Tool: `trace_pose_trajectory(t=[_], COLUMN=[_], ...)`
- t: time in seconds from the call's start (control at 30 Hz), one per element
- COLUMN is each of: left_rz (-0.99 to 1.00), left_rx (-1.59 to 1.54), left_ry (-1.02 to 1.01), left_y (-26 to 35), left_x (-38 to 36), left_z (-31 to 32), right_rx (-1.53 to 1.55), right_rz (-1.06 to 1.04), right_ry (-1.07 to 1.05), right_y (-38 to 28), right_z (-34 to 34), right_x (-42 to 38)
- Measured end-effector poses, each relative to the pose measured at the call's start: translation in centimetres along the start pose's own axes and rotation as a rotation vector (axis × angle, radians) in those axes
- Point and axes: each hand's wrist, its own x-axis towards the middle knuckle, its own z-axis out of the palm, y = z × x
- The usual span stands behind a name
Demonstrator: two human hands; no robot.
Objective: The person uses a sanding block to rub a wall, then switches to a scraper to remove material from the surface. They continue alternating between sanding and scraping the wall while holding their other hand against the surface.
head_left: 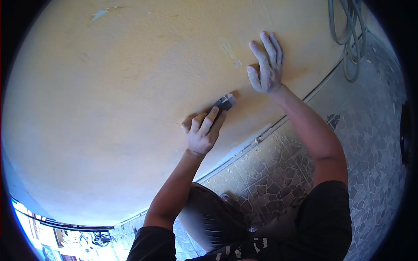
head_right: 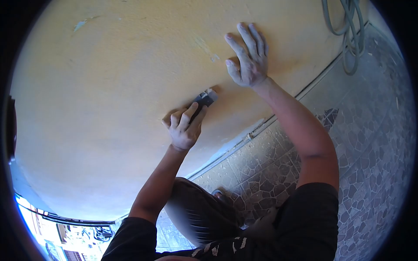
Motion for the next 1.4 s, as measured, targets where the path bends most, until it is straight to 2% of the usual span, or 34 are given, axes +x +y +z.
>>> trace_pose_trajectory(t=[0.03, 0.1, 0.17, 0.2, 0.23, 0.3, 0.33, 0.4, 0.43, 0.5, 0.53, 0.6, 0.63, 0.67, 0.7, 0.77, 0.83, 0.87, 0.93, 0.97, 1.03, 1.13, 1.17, 1.23, 1.27, 1.3, 1.37, 1.4], left_rz=[0.035, -0.190, -0.494, -0.507, -0.563, -0.141, -0.143, -0.018, -0.119, -0.438, -0.442, -0.339, -0.213, -0.085, -0.116, -0.065, -0.205, -0.187, -0.638, -0.335, -0.085, -0.061, -0.203, -0.495, -0.559, -0.491, -0.103, -0.114], left_rx=[0.015, 0.112, 0.218, 0.374, -0.046, 0.002, 0.011, 0.065, 0.108, 0.097, 0.093, -0.131, 0.054, 0.023, -0.004, 0.042, 0.085, 0.065, 0.023, -0.005, 0.017, 0.060, 0.124, 0.302, 0.153, -0.083, 0.034, 0.044], left_ry=[0.004, 0.099, 0.515, 0.525, 0.698, 0.083, 0.079, 0.032, 0.092, 0.543, 0.531, 0.430, 0.028, -0.055, -0.067, -0.014, 0.250, 0.249, 0.599, 0.286, 0.066, 0.074, 0.137, 0.414, 0.513, 0.489, -0.167, -0.168], left_y=[-0.3, -2.1, -4.9, -4.1, -3.1, -1.2, -1.2, -1.3, -2.0, -4.9, -4.6, -3.0, -0.6, 0.6, 0.9, 0.0, -3.6, -3.8, -3.9, -3.9, -0.7, -1.7, -2.3, -3.4, -2.7, -1.5, 1.7, 1.6], left_x=[0.4, 1.1, 3.0, 4.6, 3.0, -0.4, -0.5, 0.4, 1.4, 2.3, 1.6, -1.0, -0.7, -0.8, -0.4, 0.1, 1.5, 2.2, 2.5, -1.5, -1.1, 0.3, 0.8, 3.0, 2.8, 0.8, -0.2, -0.3], left_z=[0.3, -1.3, -2.2, -3.8, -0.9, -1.3, -1.5, -1.5, -2.2, -1.9, -1.1, 0.3, -0.9, -0.3, 0.0, -0.7, -2.1, -2.1, -2.4, -1.0, -0.5, -1.5, -2.3, -3.4, -2.5, 0.1, -0.3, -0.7], right_rx=[0.003, -0.033, -0.010, -0.007, 0.000, -0.027, -0.019, -0.015, -0.030, -0.049, -0.047, -0.043, -0.024, -0.023, -0.024, -0.035, -0.043, -0.021, -0.042, -0.038, -0.022, -0.033, -0.033, -0.050, -0.052, -0.044, -0.034, -0.031], right_rz=[-0.002, 0.011, 0.028, 0.020, 0.025, 0.013, 0.013, 0.015, 0.024, 0.053, 0.040, 0.012, 0.010, -0.001, -0.012, -0.026, 0.021, 0.018, 0.021, 0.017, 0.009, 0.002, 0.011, 0.038, 0.033, 0.025, 0.024, 0.015], right_ry=[0.002, 0.002, -0.021, -0.010, -0.020, 0.001, -0.003, -0.005, -0.011, -0.031, -0.021, -0.008, -0.012, -0.001, 0.013, 0.025, -0.013, -0.005, -0.005, -0.005, 0.013, 0.009, -0.002, -0.017, -0.012, -0.010, -0.003, 0.010], right_y=[0.1, 0.2, -0.2, -0.2, -0.3, -0.1, -0.1, -0.5, -0.2, -0.1, -0.1, -0.3, -0.2, 0.0, -0.1, -0.1, -0.4, -0.3, 0.0, -0.2, -0.1, 0.2, 0.1, -0.1, 0.0, -0.1, 0.0, -0.1], right_z=[0.1, 0.0, -0.3, -0.4, -0.2, -0.1, -0.1, 0.1, -0.1, -0.6, -0.7, -0.2, -0.1, -0.1, 0.0, -0.2, -0.4, -0.4, -0.6, -0.3, 0.1, 0.0, 0.0, -0.4, -0.4, -0.2, -0.2, -0.1], right_x=[0.1, 0.3, 0.2, 0.2, 0.1, 0.1, 0.1, 0.0, 0.2, 0.0, 0.1, 0.2, 0.2, 0.2, 0.3, 0.5, 0.4, 0.4, 0.2, 0.1, -0.1, 0.4, 0.3, 0.0, 0.0, 0.1, -0.1, 0.2])
